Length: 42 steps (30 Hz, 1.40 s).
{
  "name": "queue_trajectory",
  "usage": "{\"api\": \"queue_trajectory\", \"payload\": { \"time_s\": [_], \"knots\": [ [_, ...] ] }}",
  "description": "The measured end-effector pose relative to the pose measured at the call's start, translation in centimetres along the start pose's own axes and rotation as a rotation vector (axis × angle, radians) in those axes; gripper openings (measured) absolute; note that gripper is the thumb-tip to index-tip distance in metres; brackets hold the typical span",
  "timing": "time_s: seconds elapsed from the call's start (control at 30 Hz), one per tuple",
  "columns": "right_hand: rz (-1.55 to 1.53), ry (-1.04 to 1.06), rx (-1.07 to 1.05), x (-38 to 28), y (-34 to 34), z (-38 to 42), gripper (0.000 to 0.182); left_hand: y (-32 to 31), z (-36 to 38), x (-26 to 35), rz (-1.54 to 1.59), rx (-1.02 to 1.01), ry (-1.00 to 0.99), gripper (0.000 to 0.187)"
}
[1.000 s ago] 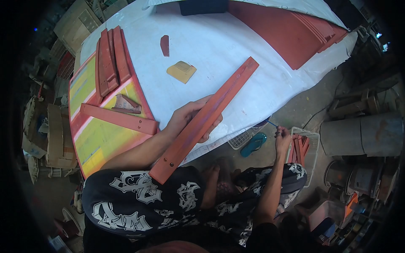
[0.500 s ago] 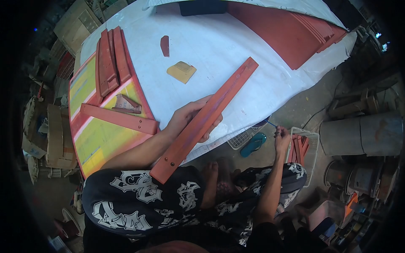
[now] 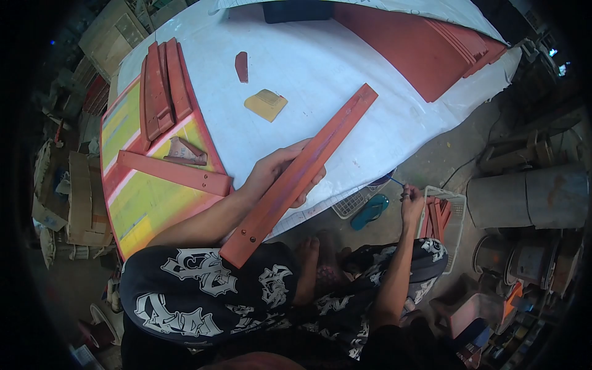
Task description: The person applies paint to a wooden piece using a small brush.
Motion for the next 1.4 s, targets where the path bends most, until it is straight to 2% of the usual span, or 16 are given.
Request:
{"api": "queue_trajectory", "payload": {
  "time_s": [0.53,0.83,1.23,1.4],
  "knots": [
    [-0.003,-0.005,0.008,-0.7,0.0,0.3,0.030,-0.1,0.1,0.1,-0.040,0.046,-0.009,0.048],
    [0.004,0.006,0.010,-0.9,0.1,0.3,0.031,-0.1,0.1,0.1,-0.023,0.007,-0.003,0.048],
    [-0.037,0.010,-0.004,-0.6,-0.1,0.2,0.036,-0.1,0.1,0.1,-0.048,0.006,-0.002,0.048],
    [0.044,0.001,0.019,-0.7,0.0,0.4,0.038,-0.2,0.1,0.1,-0.043,0.015,-0.010,0.049]
  ]
}}
Point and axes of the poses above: each hand's wrist, its own z-axis away from the middle knuckle, its own y-axis out of the back of the hand, x = y × z, the point moved 5 cm from there along -z, towards the middle knuckle, and after that the axes turned 1 degree about -z, right-handed, at the moved point
